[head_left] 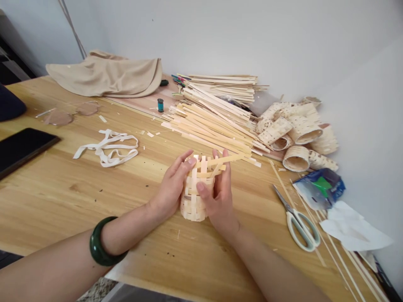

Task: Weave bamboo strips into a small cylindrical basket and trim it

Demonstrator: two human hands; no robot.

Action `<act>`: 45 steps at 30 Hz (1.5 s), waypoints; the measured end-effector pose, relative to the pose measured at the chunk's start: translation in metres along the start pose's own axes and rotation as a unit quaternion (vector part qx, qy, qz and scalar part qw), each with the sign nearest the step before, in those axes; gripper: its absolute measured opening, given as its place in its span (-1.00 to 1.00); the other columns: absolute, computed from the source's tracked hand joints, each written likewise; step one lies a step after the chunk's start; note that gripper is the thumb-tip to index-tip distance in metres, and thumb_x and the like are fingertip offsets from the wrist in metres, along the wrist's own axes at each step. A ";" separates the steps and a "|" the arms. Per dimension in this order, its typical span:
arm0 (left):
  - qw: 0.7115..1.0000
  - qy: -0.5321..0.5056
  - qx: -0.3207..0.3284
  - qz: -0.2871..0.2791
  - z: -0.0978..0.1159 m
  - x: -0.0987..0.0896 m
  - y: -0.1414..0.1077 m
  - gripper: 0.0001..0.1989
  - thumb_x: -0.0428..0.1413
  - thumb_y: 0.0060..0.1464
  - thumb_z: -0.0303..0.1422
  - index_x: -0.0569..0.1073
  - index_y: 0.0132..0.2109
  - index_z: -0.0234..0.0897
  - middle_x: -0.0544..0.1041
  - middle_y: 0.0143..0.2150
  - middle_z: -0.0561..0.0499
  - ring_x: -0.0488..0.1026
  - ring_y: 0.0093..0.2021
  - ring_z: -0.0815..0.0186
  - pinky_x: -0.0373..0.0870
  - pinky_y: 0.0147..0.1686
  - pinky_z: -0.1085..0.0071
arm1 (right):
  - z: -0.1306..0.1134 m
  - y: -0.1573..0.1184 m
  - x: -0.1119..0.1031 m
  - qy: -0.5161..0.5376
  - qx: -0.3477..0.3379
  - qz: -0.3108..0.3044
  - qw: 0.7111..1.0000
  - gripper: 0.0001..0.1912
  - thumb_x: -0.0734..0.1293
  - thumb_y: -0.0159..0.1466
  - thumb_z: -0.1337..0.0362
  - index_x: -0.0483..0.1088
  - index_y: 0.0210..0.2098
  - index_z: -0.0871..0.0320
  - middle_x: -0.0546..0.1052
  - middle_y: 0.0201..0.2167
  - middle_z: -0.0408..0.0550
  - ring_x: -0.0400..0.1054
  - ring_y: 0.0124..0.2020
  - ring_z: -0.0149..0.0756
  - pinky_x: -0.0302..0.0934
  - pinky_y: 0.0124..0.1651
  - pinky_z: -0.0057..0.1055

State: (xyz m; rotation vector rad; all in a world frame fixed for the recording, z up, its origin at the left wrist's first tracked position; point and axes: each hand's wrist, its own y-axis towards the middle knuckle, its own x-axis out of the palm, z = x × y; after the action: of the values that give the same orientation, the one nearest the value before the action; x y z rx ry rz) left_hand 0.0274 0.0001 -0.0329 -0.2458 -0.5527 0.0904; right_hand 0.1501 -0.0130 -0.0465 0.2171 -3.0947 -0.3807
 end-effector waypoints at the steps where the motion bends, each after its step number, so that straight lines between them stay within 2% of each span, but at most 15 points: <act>1: 0.999 0.027 0.029 -0.002 -0.001 -0.002 0.001 -0.37 0.24 0.12 -0.07 0.36 0.26 -0.18 0.57 0.12 -0.10 0.54 0.08 0.10 0.49 0.09 0.15 | 0.000 0.000 0.002 0.026 0.015 0.001 1.000 -0.02 0.41 0.31 0.02 -0.27 0.49 -0.19 0.00 0.53 -0.02 0.09 0.46 -0.13 0.20 0.40 -0.07; 4: 0.968 0.161 0.194 0.002 0.000 -0.011 0.004 -0.44 0.20 0.20 -0.13 0.34 0.30 -0.06 0.38 0.32 -0.09 0.40 0.24 0.12 0.39 0.23 0.09 | -0.001 0.003 0.002 0.065 0.048 0.022 0.996 0.04 0.43 0.29 0.01 -0.31 0.50 -0.13 0.07 0.51 0.04 0.15 0.44 -0.11 0.20 0.41 -0.03; 7: 0.889 0.286 0.357 -0.032 0.005 -0.018 0.006 -0.64 0.16 0.28 -0.27 0.47 0.20 -0.03 0.33 0.35 -0.05 0.28 0.34 0.14 0.30 0.31 0.08 | -0.005 0.009 0.000 0.057 0.040 0.041 0.997 0.06 0.45 0.27 0.03 -0.30 0.50 -0.10 0.12 0.49 0.05 0.20 0.41 -0.10 0.19 0.41 -0.01; 9: 0.849 0.330 0.406 -0.066 0.008 -0.019 0.005 -0.73 0.15 0.29 -0.34 0.54 0.10 -0.06 0.39 0.27 -0.08 0.32 0.31 0.15 0.33 0.30 0.09 | -0.008 0.011 -0.002 0.037 0.024 0.044 0.998 0.09 0.47 0.25 0.07 -0.31 0.50 -0.10 0.12 0.49 0.05 0.16 0.43 -0.11 0.18 0.41 -0.01; 11: 0.834 0.345 0.422 -0.083 0.010 -0.018 0.004 -0.75 0.15 0.28 -0.37 0.55 0.08 -0.09 0.43 0.21 -0.11 0.37 0.26 0.16 0.37 0.28 0.08 | -0.009 0.011 -0.003 0.018 0.012 0.047 0.999 0.10 0.48 0.25 0.09 -0.31 0.50 -0.08 0.12 0.49 0.06 0.14 0.44 -0.11 0.17 0.42 0.00; 13: 0.844 0.334 0.410 -0.085 0.011 -0.017 0.003 -0.76 0.16 0.27 -0.37 0.55 0.06 -0.10 0.43 0.19 -0.12 0.39 0.24 0.16 0.45 0.21 0.11 | -0.008 0.011 -0.004 0.004 0.007 0.046 0.999 0.10 0.48 0.24 0.09 -0.30 0.51 -0.07 0.12 0.49 0.08 0.17 0.42 -0.09 0.15 0.43 0.01; 16: 0.884 0.289 0.359 -0.084 0.012 -0.016 0.002 -0.81 0.19 0.25 -0.35 0.58 -0.01 -0.12 0.42 0.20 -0.11 0.38 0.27 0.15 0.53 0.12 0.19 | -0.006 0.011 -0.005 -0.009 0.005 0.048 0.999 0.10 0.48 0.24 0.07 -0.29 0.51 -0.06 0.12 0.48 0.10 0.20 0.41 -0.07 0.12 0.44 0.05; 20: 0.920 0.228 0.302 -0.100 0.014 -0.015 0.001 -0.90 0.23 0.20 -0.33 0.59 -0.12 -0.16 0.44 0.21 -0.09 0.41 0.26 0.15 0.49 0.17 0.15 | -0.006 0.011 -0.006 -0.023 0.003 0.043 0.999 0.09 0.48 0.24 0.08 -0.27 0.51 -0.07 0.10 0.49 0.09 0.15 0.43 -0.07 0.09 0.45 0.07; 26: 0.903 0.257 0.337 -0.066 0.018 -0.012 -0.005 -0.95 0.24 0.20 -0.32 0.57 -0.24 -0.16 0.51 0.18 -0.06 0.41 0.25 0.13 0.31 0.29 0.08 | -0.007 0.009 -0.004 -0.062 -0.004 0.030 0.998 0.09 0.49 0.24 0.11 -0.28 0.51 -0.08 0.13 0.48 0.11 0.18 0.42 -0.06 0.10 0.44 0.08; 29: 0.929 0.217 0.294 -0.061 0.020 -0.008 -0.007 -0.89 0.29 0.13 -0.26 0.58 -0.20 -0.15 0.54 0.10 -0.05 0.45 0.17 0.13 0.40 0.18 0.17 | -0.005 0.007 -0.003 -0.099 -0.012 0.020 0.995 0.06 0.49 0.24 0.13 -0.22 0.50 -0.12 0.16 0.47 0.08 0.15 0.43 -0.04 0.11 0.43 0.10; 31: 0.950 0.190 0.243 -0.050 0.020 -0.006 -0.007 -0.85 0.30 0.11 -0.21 0.59 -0.26 -0.17 0.58 0.00 -0.04 0.49 0.06 0.16 0.45 0.05 0.27 | -0.005 0.006 -0.004 -0.120 -0.027 0.002 0.992 -0.05 0.49 0.25 0.15 -0.07 0.47 -0.15 0.19 0.45 0.01 0.15 0.43 -0.03 0.11 0.43 0.11; 33: 0.957 0.190 0.217 -0.041 0.020 -0.004 -0.006 -0.82 0.28 0.12 -0.18 0.59 -0.32 -0.19 0.59 -0.11 -0.01 0.50 -0.05 0.21 0.44 -0.04 0.34 | -0.008 0.007 -0.007 -0.129 -0.065 -0.003 0.989 -0.28 0.44 0.30 0.18 0.16 0.38 -0.13 0.22 0.44 -0.03 0.14 0.44 -0.04 0.09 0.45 0.08; 37: 0.957 0.207 0.197 -0.057 0.020 -0.003 -0.003 -0.77 0.25 0.14 -0.14 0.61 -0.34 -0.20 0.56 -0.29 0.03 0.44 -0.25 0.28 0.39 -0.19 0.39 | -0.020 0.013 -0.015 -0.154 -0.153 0.045 0.975 -0.68 0.33 0.38 0.25 0.47 0.11 -0.07 0.37 0.33 -0.06 0.17 0.41 -0.12 0.04 0.47 0.02; 41: 0.961 0.203 0.164 -0.089 0.018 -0.004 -0.002 -0.74 0.24 0.14 -0.14 0.59 -0.38 -0.22 0.53 -0.39 0.06 0.41 -0.32 0.31 0.37 -0.24 0.39 | -0.028 0.019 -0.018 -0.110 -0.109 0.035 0.987 -0.82 0.38 0.34 0.26 0.51 -0.06 -0.04 0.54 0.09 -0.08 0.42 0.17 -0.18 0.30 0.28 -0.08; 45: 0.982 0.114 0.132 -0.076 0.013 -0.005 -0.002 -0.85 0.28 0.13 -0.21 0.61 -0.22 -0.16 0.59 -0.25 0.07 0.46 -0.25 0.32 0.38 -0.19 0.41 | -0.028 0.024 -0.019 -0.110 -0.083 0.037 0.990 -0.92 0.39 0.32 0.25 0.49 -0.18 0.01 0.54 0.02 -0.07 0.45 0.09 -0.20 0.35 0.21 -0.12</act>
State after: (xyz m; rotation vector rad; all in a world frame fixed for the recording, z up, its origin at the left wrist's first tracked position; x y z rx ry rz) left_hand 0.0168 0.0004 -0.0246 0.0454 -0.3242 -0.0144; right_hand 0.1664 0.0056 -0.0136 0.0592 -3.2477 -0.7026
